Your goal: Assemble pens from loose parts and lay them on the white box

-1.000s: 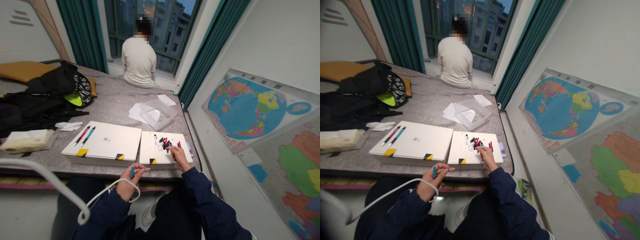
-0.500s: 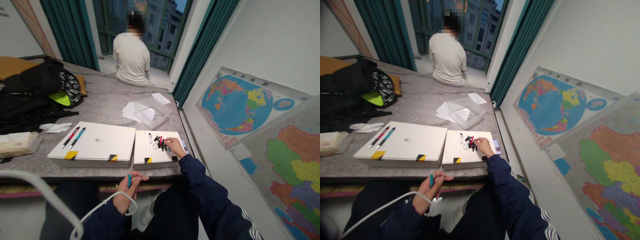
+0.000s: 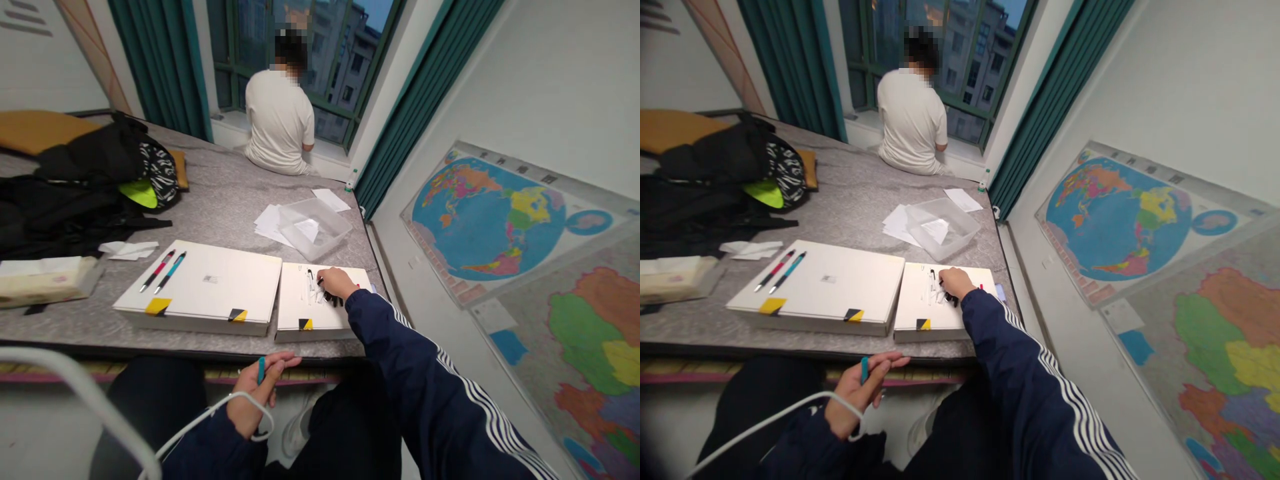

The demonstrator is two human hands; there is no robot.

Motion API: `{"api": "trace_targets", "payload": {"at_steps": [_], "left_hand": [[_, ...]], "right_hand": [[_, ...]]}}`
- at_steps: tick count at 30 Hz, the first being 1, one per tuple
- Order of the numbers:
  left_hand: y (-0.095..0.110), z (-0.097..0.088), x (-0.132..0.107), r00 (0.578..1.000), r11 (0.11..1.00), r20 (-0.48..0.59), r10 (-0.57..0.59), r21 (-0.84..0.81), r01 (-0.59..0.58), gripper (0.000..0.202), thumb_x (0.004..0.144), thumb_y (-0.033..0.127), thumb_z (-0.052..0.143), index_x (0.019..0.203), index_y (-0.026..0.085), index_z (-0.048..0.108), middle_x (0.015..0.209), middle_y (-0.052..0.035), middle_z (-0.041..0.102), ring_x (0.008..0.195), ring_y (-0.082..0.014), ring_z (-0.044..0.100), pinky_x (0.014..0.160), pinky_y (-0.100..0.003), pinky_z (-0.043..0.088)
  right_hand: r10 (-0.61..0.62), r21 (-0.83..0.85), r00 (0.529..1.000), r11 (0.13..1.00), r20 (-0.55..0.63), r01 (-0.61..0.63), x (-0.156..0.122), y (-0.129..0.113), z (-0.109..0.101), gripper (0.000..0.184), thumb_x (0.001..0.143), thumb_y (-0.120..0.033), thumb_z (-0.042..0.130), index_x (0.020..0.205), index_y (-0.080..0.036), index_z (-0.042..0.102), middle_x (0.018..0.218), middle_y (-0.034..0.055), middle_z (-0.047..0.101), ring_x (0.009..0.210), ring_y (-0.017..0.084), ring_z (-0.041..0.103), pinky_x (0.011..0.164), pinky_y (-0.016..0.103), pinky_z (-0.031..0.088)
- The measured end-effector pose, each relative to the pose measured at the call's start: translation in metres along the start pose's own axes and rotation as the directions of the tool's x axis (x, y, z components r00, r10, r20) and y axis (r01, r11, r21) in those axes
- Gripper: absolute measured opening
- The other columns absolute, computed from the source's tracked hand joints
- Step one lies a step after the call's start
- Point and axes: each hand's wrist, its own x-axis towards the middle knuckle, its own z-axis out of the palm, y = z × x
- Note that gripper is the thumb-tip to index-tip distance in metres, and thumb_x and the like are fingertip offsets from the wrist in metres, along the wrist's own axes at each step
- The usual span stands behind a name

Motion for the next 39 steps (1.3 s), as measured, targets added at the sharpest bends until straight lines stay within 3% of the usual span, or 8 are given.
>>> {"api": "trace_targets", "payload": {"at_steps": [7, 11, 14, 17, 21, 26, 32, 39], "left_hand": [[-0.002, 0.005, 0.001, 0.997, 0.990, -0.073, 0.024, -0.136, -0.034, 0.045, 0.076, 0.054, 0.066, 0.094, 0.013, 0.065, 0.101, -0.0198, 0.074, 0.030, -0.0017, 0.033, 0.033, -0.020, 0.037], [0.008, 0.005, 0.000, 0.993, 0.968, -0.114, 0.023, -0.244, -0.051, 0.042, 0.077, 0.053, 0.067, 0.094, 0.016, 0.055, 0.100, -0.0198, 0.074, 0.028, 0.0007, 0.027, 0.030, -0.018, 0.035], [0.020, 0.004, 0.000, 0.989, 0.954, -0.142, 0.040, -0.289, -0.080, 0.042, 0.076, 0.051, 0.069, 0.093, 0.019, 0.049, 0.108, -0.0194, 0.072, 0.028, 0.0018, 0.026, 0.030, -0.017, 0.035], [0.030, 0.005, -0.001, 0.991, 0.924, -0.127, 0.045, -0.372, -0.089, 0.042, 0.075, 0.049, 0.072, 0.093, 0.019, 0.048, 0.118, -0.0185, 0.068, 0.029, 0.0034, 0.026, 0.031, -0.017, 0.037], [0.040, 0.016, -0.008, 0.999, 0.867, -0.032, -0.040, -0.499, 0.018, 0.043, 0.069, 0.044, 0.079, 0.092, 0.017, 0.056, 0.121, -0.0128, 0.067, 0.031, 0.0050, 0.027, 0.029, -0.014, 0.028], [0.045, 0.041, -0.032, 0.987, 0.800, -0.017, -0.157, -0.588, 0.117, 0.055, 0.055, 0.040, 0.089, 0.096, 0.018, 0.061, 0.081, 0.0039, 0.067, 0.031, 0.0043, 0.029, 0.030, -0.012, 0.024], [0.043, 0.053, -0.061, 0.994, 0.824, 0.010, -0.107, -0.559, 0.094, 0.061, 0.053, 0.042, 0.089, 0.098, 0.017, 0.056, 0.063, 0.0085, 0.059, 0.031, 0.0023, 0.028, 0.030, -0.013, 0.022], [0.049, 0.052, -0.073, 0.998, 0.855, -0.049, -0.037, -0.518, 0.006, 0.058, 0.053, 0.040, 0.089, 0.094, 0.017, 0.055, 0.096, -0.0001, 0.070, 0.030, 0.0053, 0.030, 0.030, -0.013, 0.023]], "right_hand": [[0.003, 0.077, 0.999, 0.997, -0.043, 0.001, -0.003, -0.007, -0.005, 0.021, 0.085, -0.021, 0.060, 0.102, -0.021, 0.073, 0.099, 0.0108, 0.072, 0.094, 0.024, 0.063, 0.080, 0.028, 0.039], [0.126, 0.509, 0.969, 0.861, -0.213, 0.000, -0.017, -0.016, -0.019, 0.021, 0.083, -0.030, 0.063, 0.096, -0.017, 0.074, 0.073, 0.0048, 0.068, 0.068, 0.017, 0.058, 0.066, 0.025, 0.040], [0.261, 0.939, 0.950, 0.335, -0.172, 0.077, -0.056, -0.041, -0.029, 0.033, 0.080, -0.040, 0.066, 0.098, -0.014, 0.070, 0.052, -0.0055, 0.047, 0.045, 0.008, 0.036, 0.046, 0.021, 0.029], [0.205, 0.948, 0.979, -0.310, -0.015, 0.079, -0.115, -0.082, -0.030, 0.034, 0.077, -0.040, 0.072, 0.103, -0.018, 0.064, 0.051, -0.0111, 0.029, 0.042, 0.005, 0.016, 0.038, 0.018, 0.012], [0.194, 0.748, 0.980, -0.655, 0.037, 0.102, -0.179, -0.133, -0.020, 0.031, 0.074, -0.033, 0.078, 0.099, -0.020, 0.065, 0.053, -0.0121, 0.020, 0.044, 0.005, 0.009, 0.037, 0.016, 0.007], [0.245, 0.646, 0.969, -0.745, 0.035, 0.165, -0.214, -0.161, -0.016, 0.028, 0.072, -0.030, 0.080, 0.094, -0.020, 0.067, 0.052, -0.0117, 0.022, 0.043, 0.004, 0.011, 0.038, 0.016, 0.008], [0.235, 0.642, 0.972, -0.742, -0.023, 0.194, -0.240, -0.168, -0.025, 0.029, 0.072, -0.029, 0.080, 0.097, -0.020, 0.068, 0.050, -0.0118, 0.024, 0.043, 0.003, 0.012, 0.038, 0.016, 0.010], [0.271, 0.655, 0.961, -0.717, -0.053, 0.239, -0.254, -0.172, -0.026, 0.029, 0.074, -0.031, 0.079, 0.097, -0.020, 0.068, 0.050, -0.0119, 0.024, 0.043, 0.004, 0.011, 0.038, 0.016, 0.010]]}}
